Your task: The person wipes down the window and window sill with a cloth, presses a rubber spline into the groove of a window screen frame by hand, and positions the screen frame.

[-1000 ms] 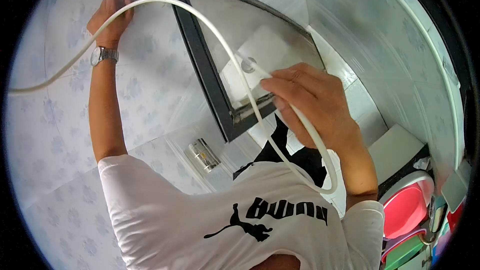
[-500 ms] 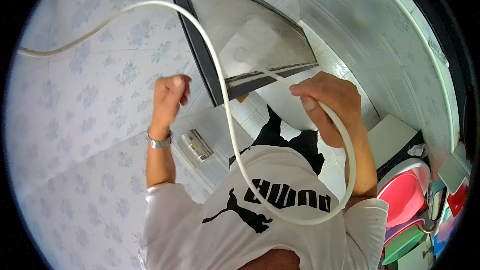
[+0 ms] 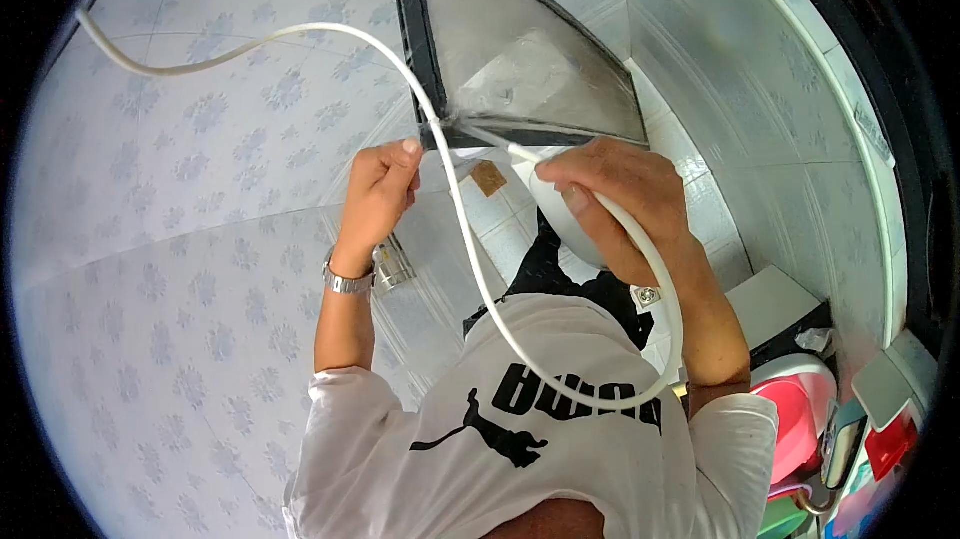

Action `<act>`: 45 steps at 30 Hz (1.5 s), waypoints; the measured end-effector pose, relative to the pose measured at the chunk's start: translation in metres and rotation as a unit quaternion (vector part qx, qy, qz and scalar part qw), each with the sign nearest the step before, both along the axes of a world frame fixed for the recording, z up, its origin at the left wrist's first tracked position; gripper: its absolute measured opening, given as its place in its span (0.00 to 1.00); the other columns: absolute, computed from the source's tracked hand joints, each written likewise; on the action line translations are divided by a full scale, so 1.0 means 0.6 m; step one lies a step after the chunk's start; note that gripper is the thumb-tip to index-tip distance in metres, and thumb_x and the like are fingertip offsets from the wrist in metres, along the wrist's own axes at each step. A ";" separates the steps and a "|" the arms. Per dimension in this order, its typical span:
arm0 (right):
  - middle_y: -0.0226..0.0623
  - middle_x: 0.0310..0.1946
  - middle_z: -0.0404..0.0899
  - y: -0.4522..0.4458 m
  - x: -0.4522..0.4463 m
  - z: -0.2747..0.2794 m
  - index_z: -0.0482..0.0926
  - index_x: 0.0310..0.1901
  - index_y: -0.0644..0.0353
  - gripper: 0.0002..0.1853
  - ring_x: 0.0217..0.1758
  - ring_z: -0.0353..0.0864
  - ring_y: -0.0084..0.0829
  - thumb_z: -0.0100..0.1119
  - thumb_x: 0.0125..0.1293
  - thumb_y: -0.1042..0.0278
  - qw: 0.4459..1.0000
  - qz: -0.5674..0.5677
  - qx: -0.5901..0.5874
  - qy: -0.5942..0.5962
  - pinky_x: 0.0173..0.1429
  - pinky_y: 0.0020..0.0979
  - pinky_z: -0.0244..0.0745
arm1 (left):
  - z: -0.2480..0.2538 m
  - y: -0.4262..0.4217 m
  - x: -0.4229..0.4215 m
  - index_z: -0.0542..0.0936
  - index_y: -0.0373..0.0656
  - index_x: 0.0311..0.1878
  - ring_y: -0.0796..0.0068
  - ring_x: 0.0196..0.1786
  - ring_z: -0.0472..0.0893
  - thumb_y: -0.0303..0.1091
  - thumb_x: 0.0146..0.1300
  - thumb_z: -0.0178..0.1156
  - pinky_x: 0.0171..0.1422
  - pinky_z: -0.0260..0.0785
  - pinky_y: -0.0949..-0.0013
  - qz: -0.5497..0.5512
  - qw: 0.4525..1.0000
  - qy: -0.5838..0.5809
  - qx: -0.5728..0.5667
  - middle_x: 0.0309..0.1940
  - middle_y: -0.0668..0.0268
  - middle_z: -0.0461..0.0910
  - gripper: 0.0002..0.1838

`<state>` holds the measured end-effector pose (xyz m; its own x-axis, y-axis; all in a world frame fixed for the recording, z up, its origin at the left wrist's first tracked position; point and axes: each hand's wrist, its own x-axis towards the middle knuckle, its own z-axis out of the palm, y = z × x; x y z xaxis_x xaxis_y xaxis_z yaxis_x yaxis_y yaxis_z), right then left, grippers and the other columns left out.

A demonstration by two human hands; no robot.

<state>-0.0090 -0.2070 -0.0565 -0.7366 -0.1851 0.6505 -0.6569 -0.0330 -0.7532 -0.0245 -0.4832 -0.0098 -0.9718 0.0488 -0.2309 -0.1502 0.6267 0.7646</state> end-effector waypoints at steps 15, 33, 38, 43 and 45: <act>0.44 0.36 0.82 -0.057 -0.041 0.000 0.76 0.49 0.62 0.11 0.37 0.82 0.40 0.55 0.65 0.74 0.990 -0.136 0.034 0.008 0.41 0.38 0.77 | 0.000 0.023 -0.035 0.62 0.23 0.67 0.78 0.22 0.77 0.44 0.69 0.54 0.24 0.67 0.77 0.089 0.995 0.009 0.049 0.26 0.62 0.77 0.34; 0.47 0.37 0.81 -0.091 -0.150 0.055 0.78 0.46 0.64 0.09 0.41 0.81 0.45 0.52 0.68 0.71 0.975 -0.198 0.066 0.080 0.45 0.41 0.77 | -0.019 0.027 -0.109 0.76 0.33 0.41 0.84 0.17 0.72 0.52 0.73 0.49 0.19 0.66 0.80 -0.021 0.997 0.010 0.075 0.21 0.69 0.74 0.25; 0.49 0.38 0.82 -0.090 -0.177 -0.030 0.79 0.46 0.65 0.11 0.43 0.81 0.47 0.52 0.68 0.71 0.968 -0.229 0.097 0.025 0.47 0.42 0.76 | -0.015 0.005 -0.124 0.76 0.35 0.44 0.79 0.19 0.76 0.54 0.72 0.48 0.21 0.68 0.76 0.076 0.988 0.015 0.133 0.22 0.63 0.76 0.26; 0.48 0.39 0.82 -0.091 -0.180 -0.059 0.80 0.47 0.65 0.12 0.44 0.82 0.46 0.53 0.67 0.70 0.966 -0.221 0.120 -0.051 0.48 0.42 0.76 | -0.047 -0.099 -0.247 0.78 0.30 0.52 0.63 0.25 0.82 0.49 0.65 0.55 0.31 0.73 0.64 0.013 0.975 0.124 -0.185 0.24 0.53 0.81 0.27; 0.47 0.40 0.83 -0.098 -0.187 -0.063 0.80 0.47 0.65 0.12 0.44 0.82 0.45 0.53 0.66 0.70 0.964 -0.236 0.119 -0.038 0.48 0.42 0.77 | -0.037 -0.134 -0.309 0.79 0.32 0.52 0.52 0.33 0.83 0.47 0.62 0.57 0.40 0.74 0.56 -0.032 0.894 0.215 -0.391 0.26 0.48 0.81 0.26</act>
